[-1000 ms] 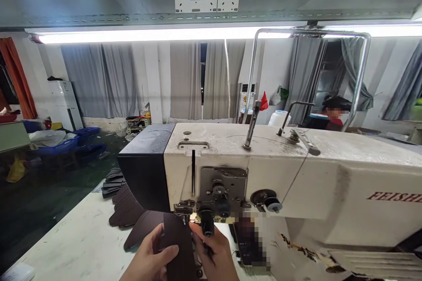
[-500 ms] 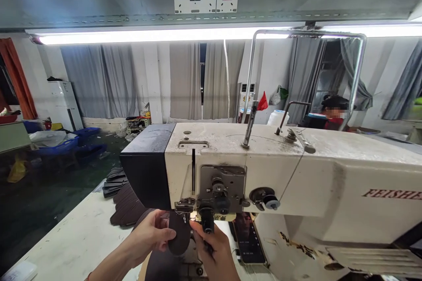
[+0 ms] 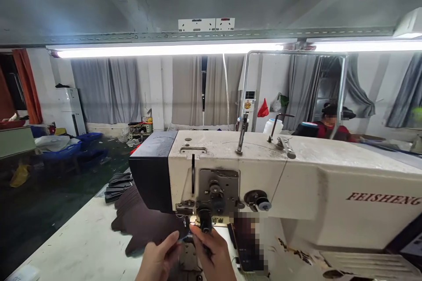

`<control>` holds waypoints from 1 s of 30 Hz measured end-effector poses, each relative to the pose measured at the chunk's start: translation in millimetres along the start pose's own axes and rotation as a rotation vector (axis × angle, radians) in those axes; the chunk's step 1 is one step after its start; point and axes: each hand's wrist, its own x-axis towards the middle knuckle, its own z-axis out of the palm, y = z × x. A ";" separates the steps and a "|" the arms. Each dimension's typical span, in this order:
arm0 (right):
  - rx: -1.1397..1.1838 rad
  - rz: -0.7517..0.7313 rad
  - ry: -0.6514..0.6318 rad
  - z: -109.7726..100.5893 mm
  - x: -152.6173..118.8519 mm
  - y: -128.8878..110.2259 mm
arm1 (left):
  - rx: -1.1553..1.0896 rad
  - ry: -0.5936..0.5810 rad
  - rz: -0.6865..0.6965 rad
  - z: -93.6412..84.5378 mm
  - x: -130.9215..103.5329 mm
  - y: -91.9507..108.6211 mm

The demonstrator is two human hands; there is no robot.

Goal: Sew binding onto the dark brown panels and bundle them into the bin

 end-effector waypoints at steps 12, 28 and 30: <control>0.093 0.038 -0.008 -1.9 5.4 -14.5 | 0.690 -0.111 0.532 -2.8 -12.7 48.4; 0.051 0.068 -0.024 -0.9 2.8 -7.6 | 0.395 -0.458 -0.054 -33.5 -14.9 25.2; 0.042 0.046 0.006 -0.9 3.1 -6.8 | 0.375 -0.480 -0.042 -34.3 -12.9 22.2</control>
